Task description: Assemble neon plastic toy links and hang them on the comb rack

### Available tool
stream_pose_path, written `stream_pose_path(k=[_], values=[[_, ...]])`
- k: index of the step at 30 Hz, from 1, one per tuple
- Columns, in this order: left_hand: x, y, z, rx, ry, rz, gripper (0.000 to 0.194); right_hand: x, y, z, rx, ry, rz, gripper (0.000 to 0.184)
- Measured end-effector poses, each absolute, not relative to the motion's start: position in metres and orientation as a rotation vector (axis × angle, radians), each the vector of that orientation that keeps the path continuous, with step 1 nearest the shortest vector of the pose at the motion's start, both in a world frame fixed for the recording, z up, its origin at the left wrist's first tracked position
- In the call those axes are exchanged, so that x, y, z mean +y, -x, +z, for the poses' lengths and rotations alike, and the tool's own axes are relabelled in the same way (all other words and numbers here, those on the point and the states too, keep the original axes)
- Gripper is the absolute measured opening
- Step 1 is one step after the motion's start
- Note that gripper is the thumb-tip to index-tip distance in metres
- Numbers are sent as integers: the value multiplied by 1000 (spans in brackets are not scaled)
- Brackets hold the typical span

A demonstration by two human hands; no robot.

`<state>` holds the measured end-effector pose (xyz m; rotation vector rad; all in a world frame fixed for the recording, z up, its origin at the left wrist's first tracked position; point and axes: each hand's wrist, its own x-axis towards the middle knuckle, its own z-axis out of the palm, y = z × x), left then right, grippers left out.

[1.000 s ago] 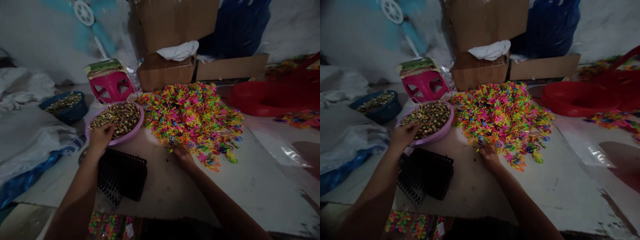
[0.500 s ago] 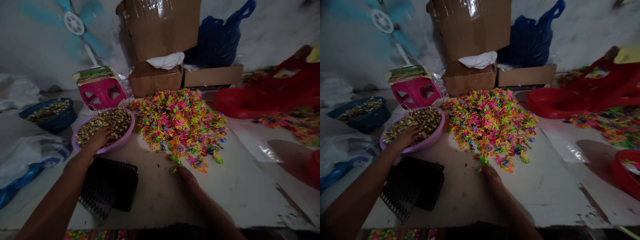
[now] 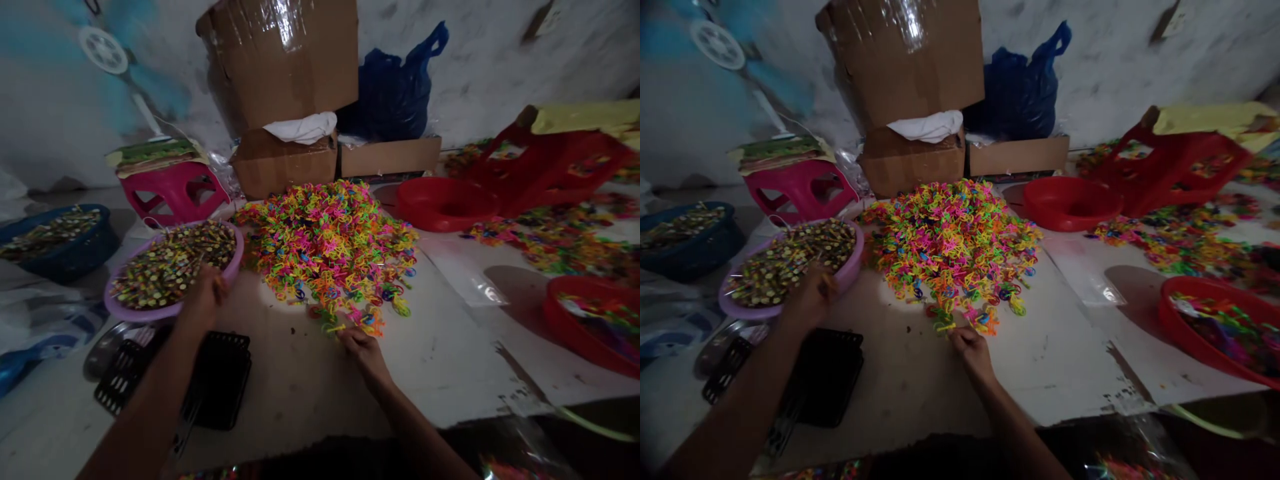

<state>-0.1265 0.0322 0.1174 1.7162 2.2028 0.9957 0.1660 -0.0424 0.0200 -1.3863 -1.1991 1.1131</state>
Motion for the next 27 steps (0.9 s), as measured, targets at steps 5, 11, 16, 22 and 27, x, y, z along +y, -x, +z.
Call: stream_pose_path(k=[5,11,16,22,27], values=[[-58,8,54,1237,-762,808,42,-48,-157,36,-866,1298,1403,38],[-74,-23,43,1283,-731,980,43,-56,-155,45,-892,1239,1366,42],[-69,-17,53,1338,-919,1003,44,-56,-148,39,-948,1227,1347,44],[-75,-15,55,1189,-790,897,44,-54,-147,41,-893,1208,1411,42],[-66,-1,52,1205,-348,1016,25,-54,-148,40,-723,1239,1426,41]])
